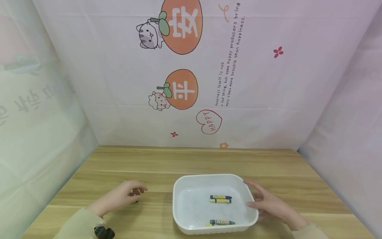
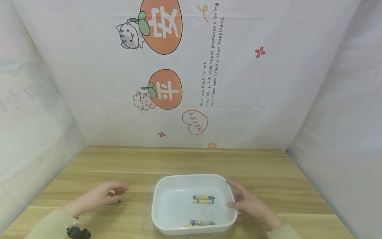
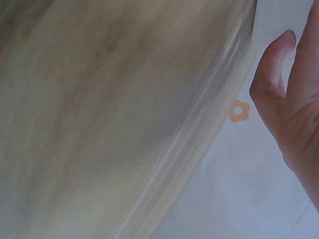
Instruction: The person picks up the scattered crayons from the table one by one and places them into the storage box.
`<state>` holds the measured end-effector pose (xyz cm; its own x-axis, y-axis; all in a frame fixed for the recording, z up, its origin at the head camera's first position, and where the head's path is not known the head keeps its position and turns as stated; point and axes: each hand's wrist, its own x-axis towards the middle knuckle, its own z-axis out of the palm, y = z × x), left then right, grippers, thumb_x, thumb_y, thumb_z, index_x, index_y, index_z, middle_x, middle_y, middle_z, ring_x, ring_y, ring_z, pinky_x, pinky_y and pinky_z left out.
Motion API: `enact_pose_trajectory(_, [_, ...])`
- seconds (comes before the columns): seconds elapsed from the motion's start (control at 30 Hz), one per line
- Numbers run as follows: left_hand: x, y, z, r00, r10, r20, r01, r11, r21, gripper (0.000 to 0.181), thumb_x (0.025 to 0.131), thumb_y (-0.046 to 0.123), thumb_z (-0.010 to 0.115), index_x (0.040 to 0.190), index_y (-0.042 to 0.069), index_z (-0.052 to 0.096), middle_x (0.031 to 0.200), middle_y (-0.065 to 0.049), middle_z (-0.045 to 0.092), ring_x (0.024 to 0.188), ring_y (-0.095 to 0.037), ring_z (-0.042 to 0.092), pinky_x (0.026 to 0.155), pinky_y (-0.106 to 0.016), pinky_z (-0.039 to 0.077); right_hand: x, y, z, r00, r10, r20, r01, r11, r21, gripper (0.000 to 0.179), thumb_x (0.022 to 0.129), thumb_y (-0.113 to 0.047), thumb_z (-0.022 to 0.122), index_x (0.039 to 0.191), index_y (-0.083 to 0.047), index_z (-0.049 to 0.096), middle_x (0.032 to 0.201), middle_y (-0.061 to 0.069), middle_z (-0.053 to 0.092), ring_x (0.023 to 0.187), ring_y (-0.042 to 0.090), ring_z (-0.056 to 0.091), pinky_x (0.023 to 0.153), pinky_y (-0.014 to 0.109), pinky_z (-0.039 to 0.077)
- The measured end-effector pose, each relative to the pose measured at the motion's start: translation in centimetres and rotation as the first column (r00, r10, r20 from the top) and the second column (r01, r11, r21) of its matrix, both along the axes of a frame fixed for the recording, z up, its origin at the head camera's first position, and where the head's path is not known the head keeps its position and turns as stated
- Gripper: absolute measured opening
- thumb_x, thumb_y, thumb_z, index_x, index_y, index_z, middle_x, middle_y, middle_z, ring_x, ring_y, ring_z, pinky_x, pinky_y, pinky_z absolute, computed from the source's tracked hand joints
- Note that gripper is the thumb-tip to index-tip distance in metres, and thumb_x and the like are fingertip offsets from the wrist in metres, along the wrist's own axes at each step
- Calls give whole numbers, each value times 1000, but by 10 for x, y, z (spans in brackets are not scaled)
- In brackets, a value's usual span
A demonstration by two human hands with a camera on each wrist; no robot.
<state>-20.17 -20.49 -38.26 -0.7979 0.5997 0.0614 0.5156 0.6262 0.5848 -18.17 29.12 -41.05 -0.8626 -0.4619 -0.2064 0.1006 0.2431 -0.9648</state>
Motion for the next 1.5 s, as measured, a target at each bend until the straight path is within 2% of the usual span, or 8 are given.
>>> enact_pose_trajectory(0.23, [9, -23, -18, 997, 72, -34, -73, 997, -32, 23, 86, 13, 63, 107, 4, 63, 100, -5, 66, 83, -9, 59, 70, -24, 51, -1, 1, -3, 1000, 5, 4, -5, 1000, -1, 83, 89, -13, 59, 147, -11, 0, 130, 49, 20, 93, 28, 63, 73, 51, 55])
enact_pose_trajectory(0.37, [9, -30, -24, 995, 63, -77, -66, 997, -36, 20, 85, 12, 64, 104, 6, 64, 94, -2, 66, 80, -9, 59, 68, -23, 50, 0, 1, -3, 1000, 13, -4, -13, 1000, -14, 82, 90, -13, 59, 147, -10, -1, 130, 49, 20, 94, 29, 63, 73, 52, 54])
enact_pose_trajectory(0.67, [18, -38, -26, 995, 73, -66, -81, 988, -135, 31, 81, 23, 68, 108, 8, 63, 104, -4, 67, 94, -18, 62, 80, -33, 51, 0, 0, -2, 1000, 4, -4, -4, 1000, 4, 83, 89, -14, 59, 147, -10, 0, 131, 49, 19, 94, 28, 63, 73, 51, 55])
enact_pose_trajectory(0.9, [17, -39, -28, 994, 72, -86, -82, 988, -129, 30, 80, 18, 69, 108, 7, 64, 103, -5, 67, 93, -15, 62, 79, -31, 52, 1, -1, 0, 1000, 4, -2, -4, 1000, -6, 83, 89, -14, 59, 147, -11, 0, 131, 49, 18, 94, 29, 63, 73, 52, 55])
enact_pose_trajectory(1.13, [17, -39, -28, 987, 107, -116, -121, 986, -118, 30, 80, 20, 69, 107, 9, 64, 103, -4, 67, 93, -22, 62, 79, -38, 52, 2, 0, 0, 1000, 16, -20, -16, 1000, 2, 83, 90, -15, 59, 146, -9, -1, 128, 48, 23, 90, 29, 64, 71, 51, 55])
enact_pose_trajectory(1.3, [15, -39, -30, 986, 92, -140, -114, 982, -151, 31, 78, 18, 70, 107, 8, 65, 105, -7, 67, 95, -26, 63, 81, -41, 52, 1, 1, 0, 1000, 16, -22, -16, 1000, 5, 83, 90, -15, 59, 146, -9, -2, 128, 48, 24, 90, 29, 64, 72, 50, 55])
enact_pose_trajectory(1.43, [13, -41, -33, 991, 81, -105, -97, 982, -165, 31, 78, 16, 71, 107, 8, 65, 105, -6, 67, 93, -23, 62, 79, -37, 52, 1, 1, 0, 1000, 13, -18, -13, 1000, 5, 84, 89, -15, 59, 147, -9, -2, 128, 48, 24, 90, 28, 64, 72, 50, 55])
enact_pose_trajectory(1.5, [12, -41, -33, 995, 79, -57, -87, 983, -159, 30, 78, 15, 71, 107, 8, 64, 104, -5, 66, 91, -20, 62, 77, -33, 53, 1, 0, 0, 1000, 11, -14, -11, 1000, 4, 84, 89, -15, 60, 147, -9, -2, 128, 47, 24, 91, 28, 64, 73, 50, 55])
